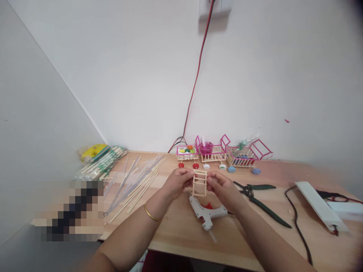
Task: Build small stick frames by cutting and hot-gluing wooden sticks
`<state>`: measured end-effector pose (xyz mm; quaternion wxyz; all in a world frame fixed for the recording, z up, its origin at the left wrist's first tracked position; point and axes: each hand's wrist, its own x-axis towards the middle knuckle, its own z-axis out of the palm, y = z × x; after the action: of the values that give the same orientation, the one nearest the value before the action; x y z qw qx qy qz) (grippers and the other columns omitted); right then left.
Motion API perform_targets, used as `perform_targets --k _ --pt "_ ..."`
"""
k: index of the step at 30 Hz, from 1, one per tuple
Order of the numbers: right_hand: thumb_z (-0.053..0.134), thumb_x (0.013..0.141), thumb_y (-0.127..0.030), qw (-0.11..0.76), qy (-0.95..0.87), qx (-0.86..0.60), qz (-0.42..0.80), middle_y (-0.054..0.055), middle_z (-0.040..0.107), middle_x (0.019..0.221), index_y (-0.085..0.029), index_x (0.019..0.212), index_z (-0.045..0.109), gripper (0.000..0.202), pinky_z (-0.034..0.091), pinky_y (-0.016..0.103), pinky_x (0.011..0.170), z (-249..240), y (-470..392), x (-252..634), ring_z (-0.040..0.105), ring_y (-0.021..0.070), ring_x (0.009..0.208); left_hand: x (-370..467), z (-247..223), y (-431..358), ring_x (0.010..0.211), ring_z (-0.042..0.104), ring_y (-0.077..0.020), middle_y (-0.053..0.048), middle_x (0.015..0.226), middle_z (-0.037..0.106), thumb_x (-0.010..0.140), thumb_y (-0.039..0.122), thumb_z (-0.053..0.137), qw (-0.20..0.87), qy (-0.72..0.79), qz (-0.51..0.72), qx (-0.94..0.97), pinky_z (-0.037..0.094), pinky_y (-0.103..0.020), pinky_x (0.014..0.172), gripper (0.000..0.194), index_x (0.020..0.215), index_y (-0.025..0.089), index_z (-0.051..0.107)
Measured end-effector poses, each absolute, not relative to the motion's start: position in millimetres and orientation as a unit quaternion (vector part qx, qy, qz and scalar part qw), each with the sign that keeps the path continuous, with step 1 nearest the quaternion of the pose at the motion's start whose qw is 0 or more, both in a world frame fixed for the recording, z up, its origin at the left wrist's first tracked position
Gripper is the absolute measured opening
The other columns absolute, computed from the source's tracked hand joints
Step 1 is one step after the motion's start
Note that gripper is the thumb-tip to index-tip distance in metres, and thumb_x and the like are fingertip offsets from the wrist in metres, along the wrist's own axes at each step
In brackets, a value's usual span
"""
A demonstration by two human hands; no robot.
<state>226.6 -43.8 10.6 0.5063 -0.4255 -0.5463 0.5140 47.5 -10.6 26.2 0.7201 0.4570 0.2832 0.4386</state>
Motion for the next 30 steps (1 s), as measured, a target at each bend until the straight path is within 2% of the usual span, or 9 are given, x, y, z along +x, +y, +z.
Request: perform_targets --k 6,8,13,17,22,26,30 --pt "0.064 0.074 -0.039 0.433 -0.605 -0.402 0.534 0.0 0.057 0.077 -0.019 0.09 0.061 0.026 0.04 0.024 0.06 21 -51 223 0.048 0.0109 0.064 49 25 -9 0.058 0.057 -0.0102 -0.005 0.067 0.064 0.066 0.033 0.072 0.737 0.269 0.467 0.408 0.042 -0.022 0.059 0.025 0.071 0.009 0.063" --pt "0.064 0.075 -0.039 0.43 -0.608 -0.402 0.533 0.0 0.056 0.074 -0.019 0.088 0.062 0.024 0.04 0.025 0.059 22 -51 223 0.047 0.0109 0.063 49 24 -9 0.06 0.057 -0.0109 -0.006 0.069 0.065 0.069 0.035 0.069 0.732 0.266 0.465 0.42 0.043 -0.023 0.061 0.027 0.074 0.009 0.065" --pt "0.068 0.071 -0.038 0.494 -0.5 -0.393 0.592 -0.002 0.054 0.073 -0.02 0.084 0.061 0.023 0.043 0.025 0.061 17 -47 226 0.046 0.0092 0.06 47 28 -12 0.071 0.058 -0.0138 -0.008 0.077 0.066 0.079 0.042 0.057 0.679 0.257 0.463 0.508 0.043 -0.027 0.072 0.034 0.086 0.011 0.068" --pt "0.071 0.068 -0.035 0.541 -0.432 -0.376 0.616 -0.003 0.055 0.074 -0.021 0.077 0.062 0.019 0.044 0.024 0.062 19 -44 228 0.045 0.0074 0.058 45 36 -18 0.085 0.058 -0.0174 -0.007 0.089 0.067 0.073 0.036 0.065 0.601 0.262 0.411 0.634 0.041 -0.027 0.08 0.028 0.088 0.013 0.071" --pt "0.07 0.071 -0.034 0.552 -0.429 -0.355 0.621 -0.001 0.058 0.079 -0.021 0.084 0.066 0.018 0.045 0.024 0.065 21 -43 230 0.049 0.0079 0.063 48 31 -17 0.082 0.057 -0.0151 -0.006 0.086 0.067 0.073 0.032 0.065 0.593 0.273 0.428 0.625 0.041 -0.026 0.079 0.022 0.085 0.014 0.07" --pt "0.068 0.071 -0.039 0.575 -0.451 -0.4 0.553 0.001 0.061 0.083 -0.022 0.095 0.065 0.029 0.045 0.027 0.069 18 -36 243 0.052 0.0101 0.068 48 24 -9 0.07 0.056 -0.0119 -0.003 0.073 0.064 0.071 0.033 0.067 0.616 0.285 0.513 0.525 0.042 -0.025 0.074 0.022 0.076 0.012 0.068" --pt "0.064 0.074 -0.043 0.591 -0.501 -0.495 0.393 0.0 0.059 0.075 -0.019 0.093 0.063 0.03 0.044 0.028 0.069 12 -26 261 0.052 0.0123 0.067 45 23 -1 0.067 0.055 -0.0099 -0.001 0.069 0.063 0.07 0.032 0.068 0.622 0.276 0.568 0.462 0.043 -0.024 0.072 0.019 0.074 0.013 0.066"
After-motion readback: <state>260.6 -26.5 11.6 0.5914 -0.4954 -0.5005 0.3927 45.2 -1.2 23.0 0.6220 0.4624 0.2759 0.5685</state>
